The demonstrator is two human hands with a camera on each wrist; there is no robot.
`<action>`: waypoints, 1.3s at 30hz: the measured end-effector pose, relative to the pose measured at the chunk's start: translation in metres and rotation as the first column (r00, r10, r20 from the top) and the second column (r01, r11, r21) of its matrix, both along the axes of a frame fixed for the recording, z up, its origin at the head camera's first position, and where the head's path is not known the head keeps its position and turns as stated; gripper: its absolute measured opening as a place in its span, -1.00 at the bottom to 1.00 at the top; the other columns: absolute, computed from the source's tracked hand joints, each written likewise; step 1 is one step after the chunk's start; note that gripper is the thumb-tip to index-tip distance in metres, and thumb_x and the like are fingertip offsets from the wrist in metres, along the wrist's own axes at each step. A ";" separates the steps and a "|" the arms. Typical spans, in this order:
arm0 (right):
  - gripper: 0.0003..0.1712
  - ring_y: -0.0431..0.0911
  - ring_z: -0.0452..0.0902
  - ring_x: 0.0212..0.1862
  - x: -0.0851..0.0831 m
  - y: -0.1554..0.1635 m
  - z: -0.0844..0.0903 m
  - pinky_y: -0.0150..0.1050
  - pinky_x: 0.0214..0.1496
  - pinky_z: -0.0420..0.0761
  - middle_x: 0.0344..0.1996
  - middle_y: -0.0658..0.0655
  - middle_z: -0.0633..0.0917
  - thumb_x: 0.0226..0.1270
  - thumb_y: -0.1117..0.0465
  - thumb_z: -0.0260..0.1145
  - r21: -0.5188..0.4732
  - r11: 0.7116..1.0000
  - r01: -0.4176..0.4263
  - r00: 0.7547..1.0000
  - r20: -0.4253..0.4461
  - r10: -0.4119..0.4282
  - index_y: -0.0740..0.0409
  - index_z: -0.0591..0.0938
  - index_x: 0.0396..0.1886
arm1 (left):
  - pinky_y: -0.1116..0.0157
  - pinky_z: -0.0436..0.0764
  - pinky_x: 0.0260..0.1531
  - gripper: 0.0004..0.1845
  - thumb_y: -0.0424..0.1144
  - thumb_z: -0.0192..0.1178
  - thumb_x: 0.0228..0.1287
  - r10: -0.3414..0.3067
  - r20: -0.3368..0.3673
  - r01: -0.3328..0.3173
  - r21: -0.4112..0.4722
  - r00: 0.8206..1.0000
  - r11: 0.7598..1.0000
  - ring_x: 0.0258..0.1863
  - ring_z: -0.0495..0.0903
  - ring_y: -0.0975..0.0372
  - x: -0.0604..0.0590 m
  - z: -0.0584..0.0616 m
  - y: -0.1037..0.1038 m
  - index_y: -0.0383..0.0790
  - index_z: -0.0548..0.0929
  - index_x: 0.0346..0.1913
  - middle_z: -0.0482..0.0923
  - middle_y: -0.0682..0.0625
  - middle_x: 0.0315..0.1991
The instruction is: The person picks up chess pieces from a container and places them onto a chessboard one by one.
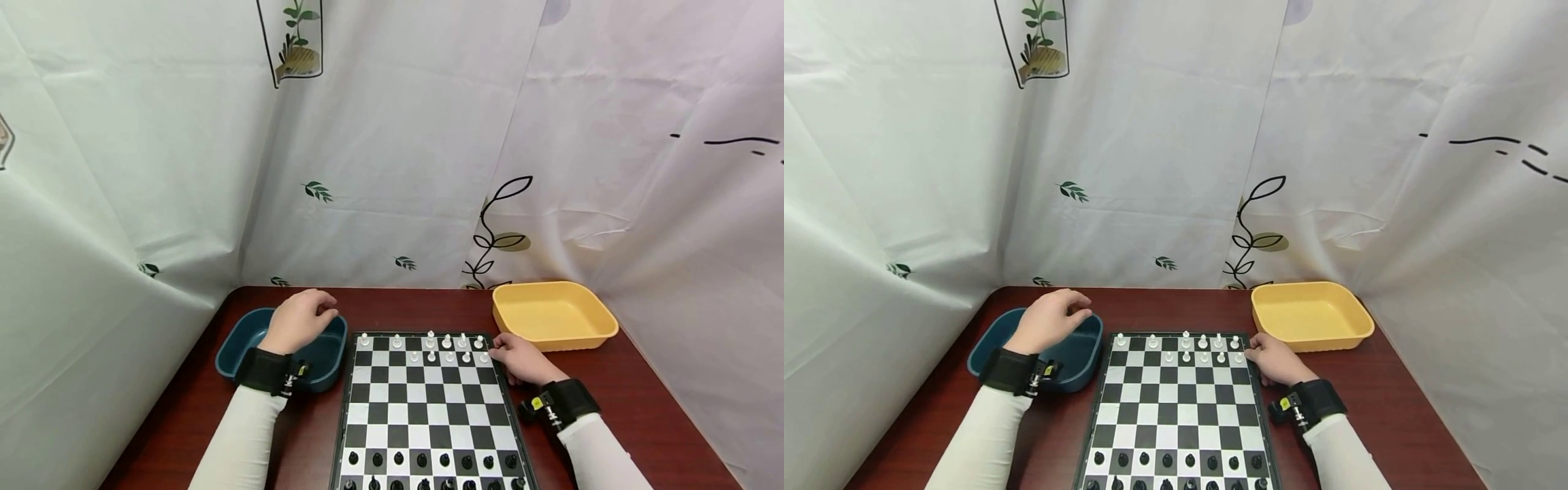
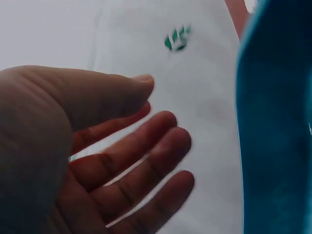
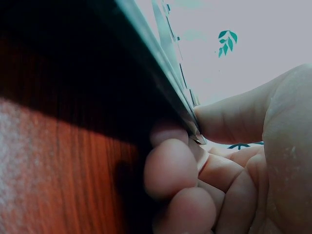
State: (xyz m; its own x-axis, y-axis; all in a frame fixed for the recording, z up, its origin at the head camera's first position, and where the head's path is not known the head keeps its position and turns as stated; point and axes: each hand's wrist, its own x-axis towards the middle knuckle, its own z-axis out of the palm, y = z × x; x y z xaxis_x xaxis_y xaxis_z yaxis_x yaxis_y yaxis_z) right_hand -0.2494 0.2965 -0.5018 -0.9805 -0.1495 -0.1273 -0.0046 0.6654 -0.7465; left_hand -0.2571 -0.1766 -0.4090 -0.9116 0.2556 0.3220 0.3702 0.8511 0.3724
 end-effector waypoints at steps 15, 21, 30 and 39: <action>-0.82 -0.02 0.53 -0.69 0.000 0.001 0.000 -0.12 -0.58 0.52 -0.67 0.11 0.57 0.63 0.20 0.31 -0.003 1.000 -0.010 1.000 -0.005 0.010 0.25 0.57 -0.02 | 0.02 0.60 -0.39 -0.79 -0.11 0.46 0.47 0.249 0.274 -0.207 -0.174 0.929 0.963 -0.40 0.59 0.12 0.001 -0.003 -0.063 -0.18 0.79 -0.27 0.67 -0.02 -0.38; -0.81 -0.02 0.52 -0.69 -0.001 0.002 0.000 -0.12 -0.58 0.51 -0.67 0.11 0.58 0.64 0.19 0.31 -0.004 1.000 -0.015 1.000 -0.010 0.015 0.25 0.58 -0.03 | 0.00 0.51 -0.34 -0.66 -0.05 0.46 0.45 0.346 0.394 -0.280 -0.214 0.852 0.936 -0.40 0.54 0.09 0.004 -0.009 -0.077 -0.11 0.64 -0.44 0.49 -0.02 -0.48; -0.83 -0.02 0.53 -0.69 0.000 0.001 -0.001 -0.13 -0.57 0.52 -0.68 0.12 0.57 0.64 0.21 0.30 -0.007 1.000 -0.004 1.000 0.002 0.004 0.24 0.58 -0.03 | -0.16 0.57 -0.25 -0.41 0.06 0.49 0.35 0.467 0.441 -0.381 -0.274 0.766 0.883 -0.21 0.67 -0.09 0.005 -0.007 -0.094 -0.43 0.75 0.12 0.73 -0.27 -0.14; -0.84 -0.02 0.53 -0.69 -0.001 0.002 -0.003 -0.12 -0.58 0.52 -0.68 0.11 0.56 0.63 0.21 0.31 -0.014 1.000 -0.009 1.000 -0.005 0.009 0.23 0.58 -0.03 | -0.22 0.59 -0.19 -0.50 0.05 0.46 0.36 0.426 0.485 -0.338 -0.262 0.764 0.904 -0.21 0.65 -0.05 0.006 -0.006 -0.094 -0.39 0.78 0.01 0.72 -0.21 -0.14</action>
